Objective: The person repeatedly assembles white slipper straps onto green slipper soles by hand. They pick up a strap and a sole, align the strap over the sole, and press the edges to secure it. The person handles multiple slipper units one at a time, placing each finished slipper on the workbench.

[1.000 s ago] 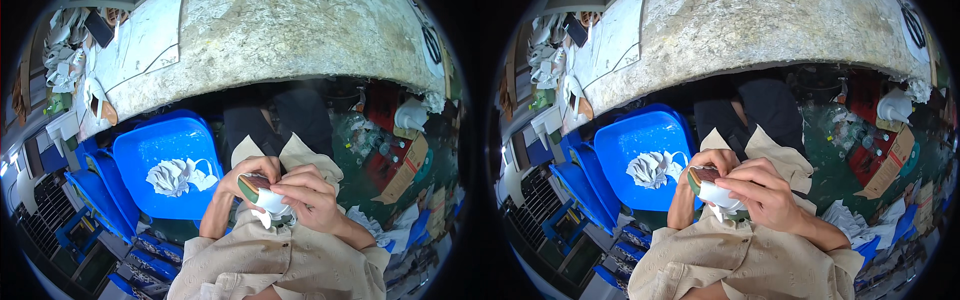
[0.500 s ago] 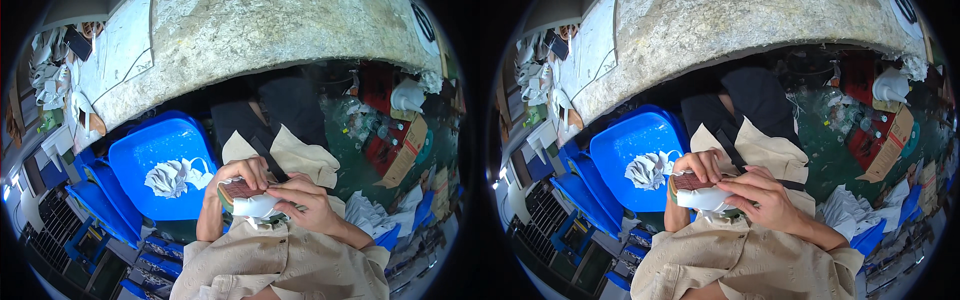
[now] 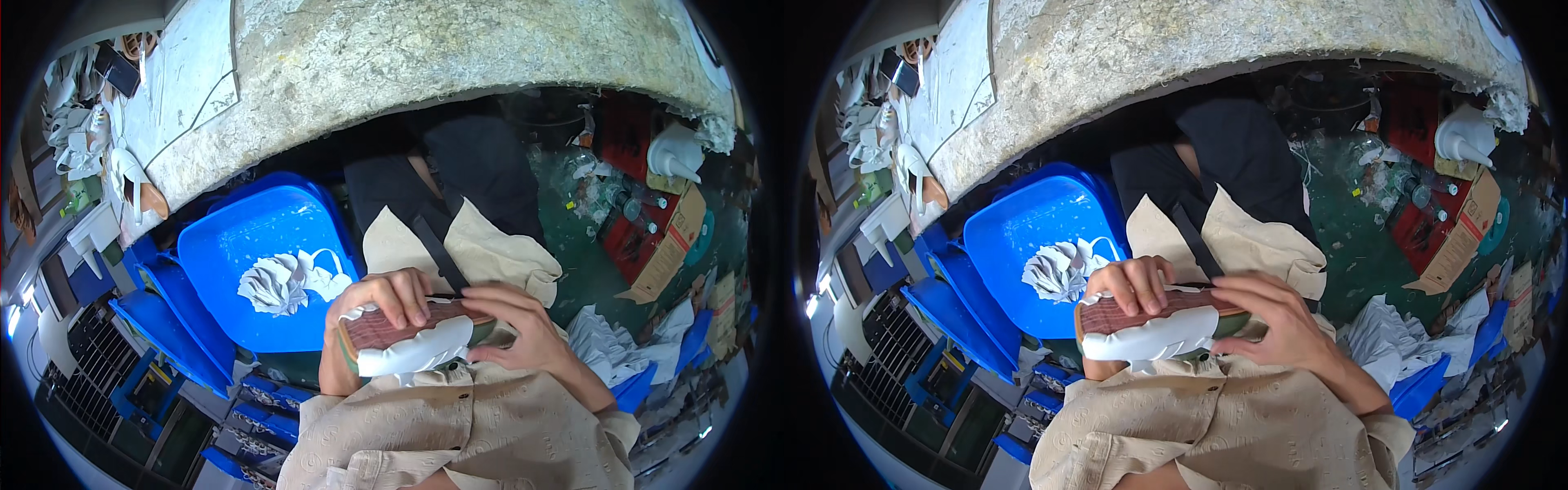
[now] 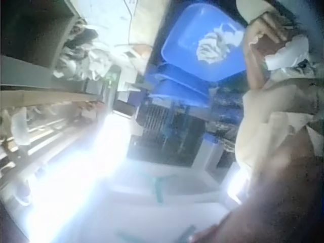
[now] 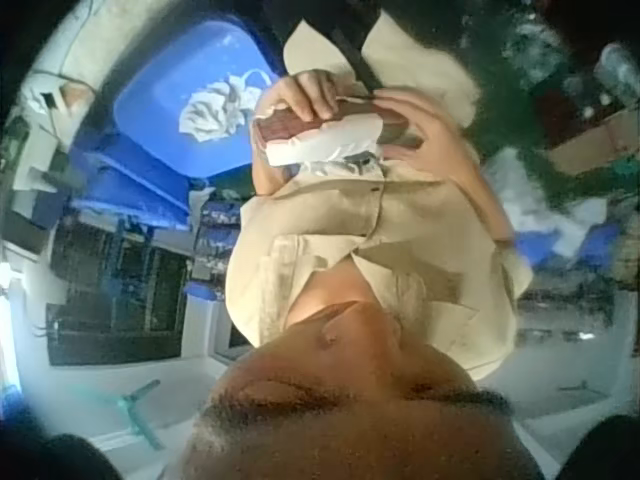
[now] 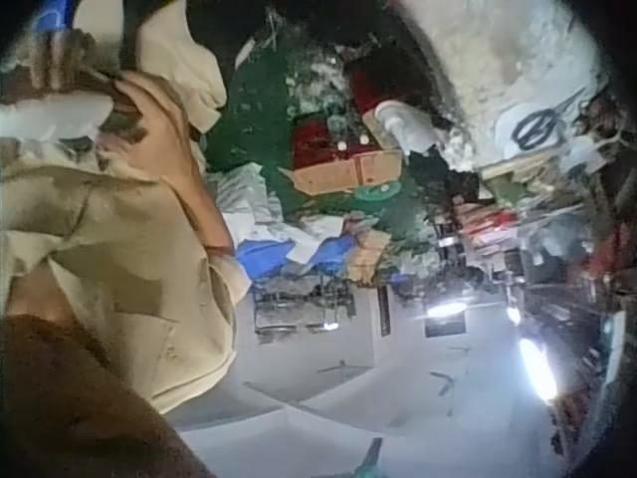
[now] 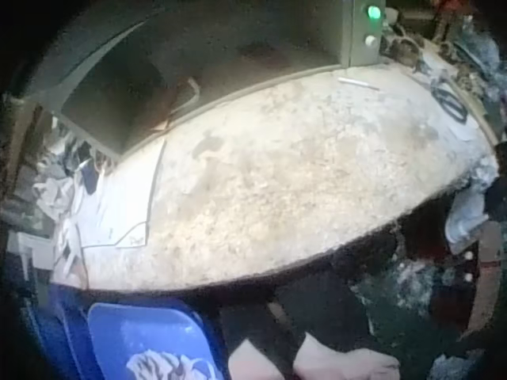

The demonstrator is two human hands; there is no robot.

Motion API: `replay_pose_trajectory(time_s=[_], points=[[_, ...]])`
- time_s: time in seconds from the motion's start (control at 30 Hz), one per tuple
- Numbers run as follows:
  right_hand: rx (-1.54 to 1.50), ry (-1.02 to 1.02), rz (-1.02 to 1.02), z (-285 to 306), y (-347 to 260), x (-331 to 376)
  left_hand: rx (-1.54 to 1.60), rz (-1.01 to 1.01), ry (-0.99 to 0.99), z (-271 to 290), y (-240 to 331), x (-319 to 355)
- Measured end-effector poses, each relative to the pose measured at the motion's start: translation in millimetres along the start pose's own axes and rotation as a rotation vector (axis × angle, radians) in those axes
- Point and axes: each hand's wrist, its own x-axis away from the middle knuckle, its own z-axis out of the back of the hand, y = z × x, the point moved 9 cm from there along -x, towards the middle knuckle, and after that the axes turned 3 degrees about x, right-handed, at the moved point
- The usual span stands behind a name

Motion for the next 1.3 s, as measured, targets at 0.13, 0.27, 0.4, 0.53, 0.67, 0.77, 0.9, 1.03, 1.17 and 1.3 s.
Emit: replay_pose_trajectory(time_s=[0.13,0.27,0.4,0.53,0.67,0.77,0.9,1.03,1.17,1.3], points=[[-0.167,-0.234,0.026,-25,-4,-29,-0.044,0.005,-0.19,-8,11,-4],[0.142,-0.25,0.226,-28,-15,-27,-0.042,-0.001,-0.23,-12,13,-3],[0.127,-0.199,0.323,-24,-16,-25,-0.018,-0.008,-0.318,-18,12,-5],[0.062,-0.198,0.284,-25,-17,-30,0.045,-0.033,-0.251,-15,10,-4],[0.078,-0.198,0.292,-26,-14,-28,0.092,-0.025,-0.213,-16,7,-3],[0.031,-0.171,0.361,-24,-12,-26,0.113,-0.027,-0.257,-18,9,-10],[-0.246,-0.08,0.234,-21,3,-28,0.316,-0.122,-0.009,-2,0,-10],[-0.199,-0.024,0.098,-5,5,-34,0.457,-0.165,0.285,44,-17,-3],[0.199,0.173,0.234,5,-20,-44,0.463,0.003,0.668,84,-29,12],[0.378,0.262,0.306,14,-30,-66,0.439,-0.076,0.686,68,-12,2]])
